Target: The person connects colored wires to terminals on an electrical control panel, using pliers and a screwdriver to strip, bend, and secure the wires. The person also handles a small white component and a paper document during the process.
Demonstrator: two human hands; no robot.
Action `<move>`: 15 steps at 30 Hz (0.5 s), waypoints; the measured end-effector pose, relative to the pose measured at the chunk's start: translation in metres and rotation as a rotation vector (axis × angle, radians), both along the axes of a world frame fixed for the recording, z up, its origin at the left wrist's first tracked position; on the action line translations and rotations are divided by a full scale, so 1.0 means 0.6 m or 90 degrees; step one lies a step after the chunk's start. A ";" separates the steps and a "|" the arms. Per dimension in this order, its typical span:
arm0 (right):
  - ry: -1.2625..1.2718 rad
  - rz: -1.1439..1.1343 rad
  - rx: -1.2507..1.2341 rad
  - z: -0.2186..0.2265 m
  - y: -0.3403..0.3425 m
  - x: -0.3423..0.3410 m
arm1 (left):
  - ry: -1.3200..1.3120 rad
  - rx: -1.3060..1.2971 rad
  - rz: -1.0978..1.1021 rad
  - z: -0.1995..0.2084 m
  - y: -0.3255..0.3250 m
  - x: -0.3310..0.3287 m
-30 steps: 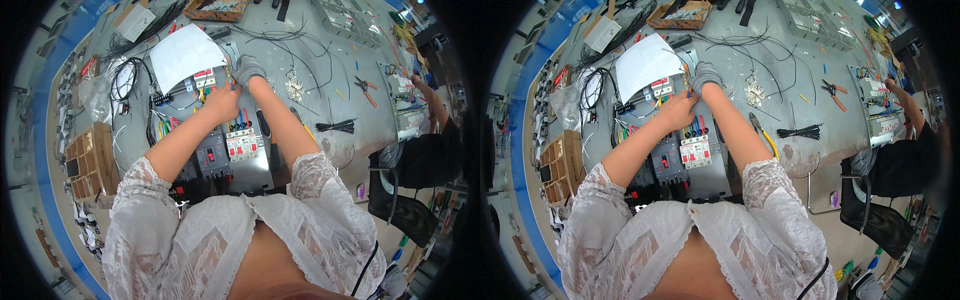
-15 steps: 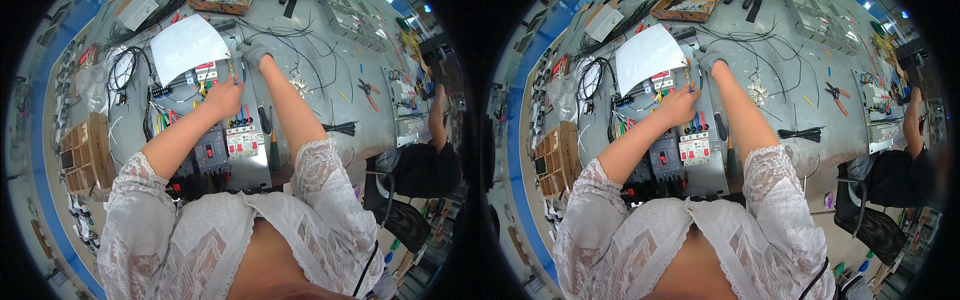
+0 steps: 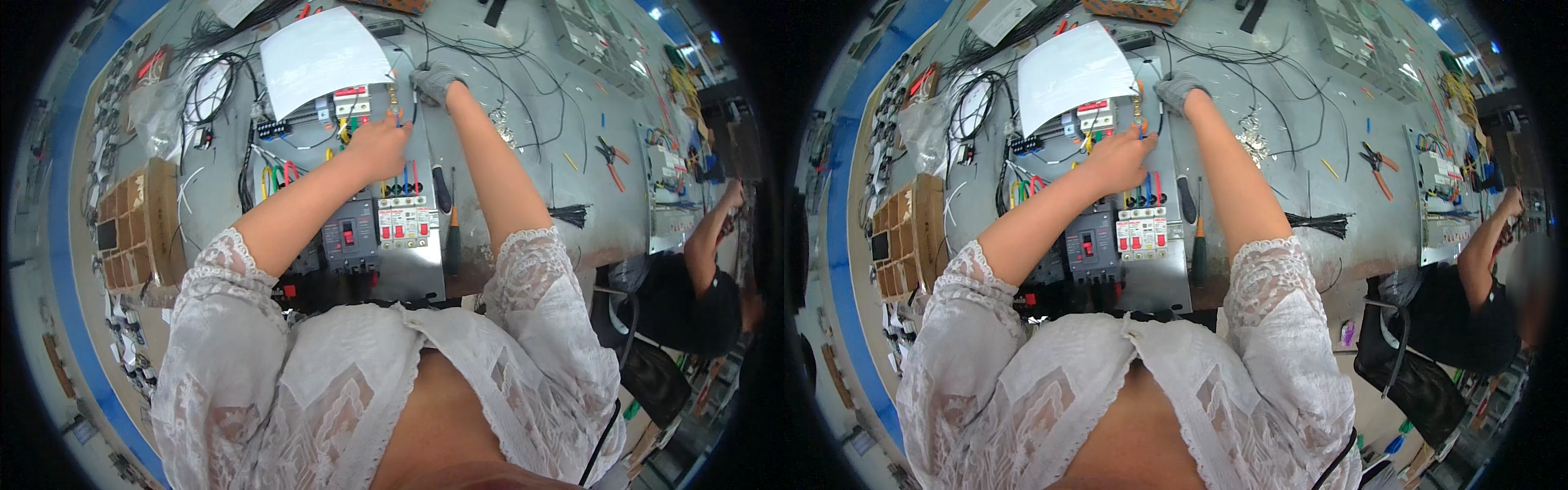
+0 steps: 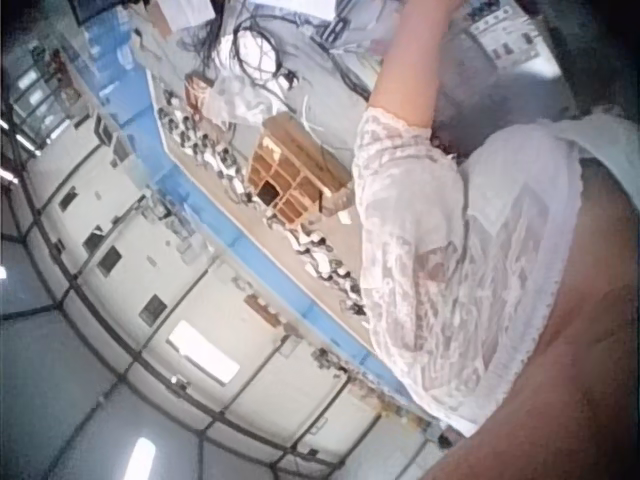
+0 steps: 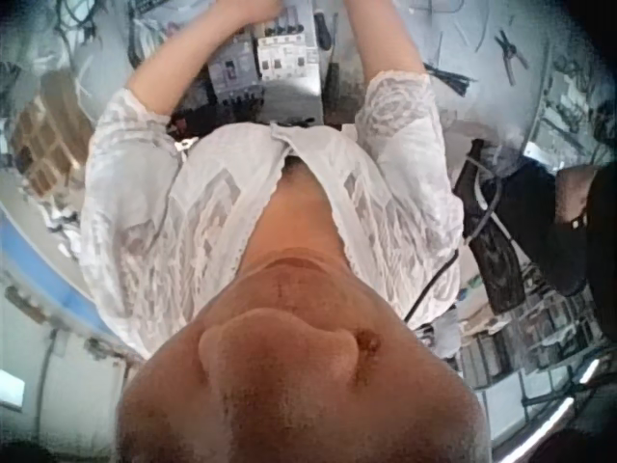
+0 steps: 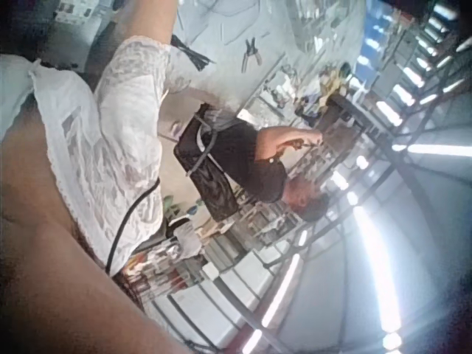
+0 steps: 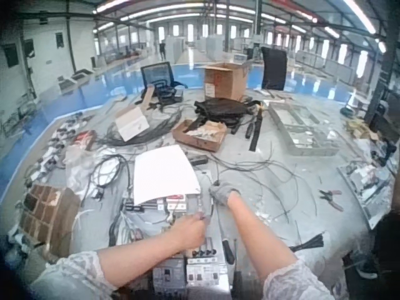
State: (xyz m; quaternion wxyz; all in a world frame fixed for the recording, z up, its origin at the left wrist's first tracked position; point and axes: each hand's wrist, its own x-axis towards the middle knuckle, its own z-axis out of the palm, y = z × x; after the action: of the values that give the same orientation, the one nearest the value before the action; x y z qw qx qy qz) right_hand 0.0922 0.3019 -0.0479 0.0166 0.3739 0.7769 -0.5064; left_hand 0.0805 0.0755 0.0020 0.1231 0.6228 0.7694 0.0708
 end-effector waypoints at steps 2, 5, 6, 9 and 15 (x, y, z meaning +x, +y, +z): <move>-0.003 -0.004 -0.048 0.023 -0.018 0.013 | -0.014 -0.031 0.004 0.012 0.001 0.001; -0.062 0.053 -0.011 0.040 -0.025 0.020 | -0.007 -0.047 0.014 0.012 0.005 0.005; -0.104 0.096 0.015 0.045 -0.029 0.013 | 0.001 -0.033 0.014 0.008 -0.001 0.002; -0.027 0.095 -0.079 0.048 -0.032 0.014 | 0.000 -0.042 0.009 0.001 0.001 0.001; 0.040 -0.069 -0.304 -0.005 -0.007 0.008 | 0.012 -0.067 0.009 0.010 0.008 0.007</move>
State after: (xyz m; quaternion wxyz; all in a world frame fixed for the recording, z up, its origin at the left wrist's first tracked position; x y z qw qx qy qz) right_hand 0.0969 0.2980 -0.0508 0.0530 0.3849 0.6140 -0.6870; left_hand 0.0845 0.0800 0.0082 0.1480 0.6107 0.7775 0.0249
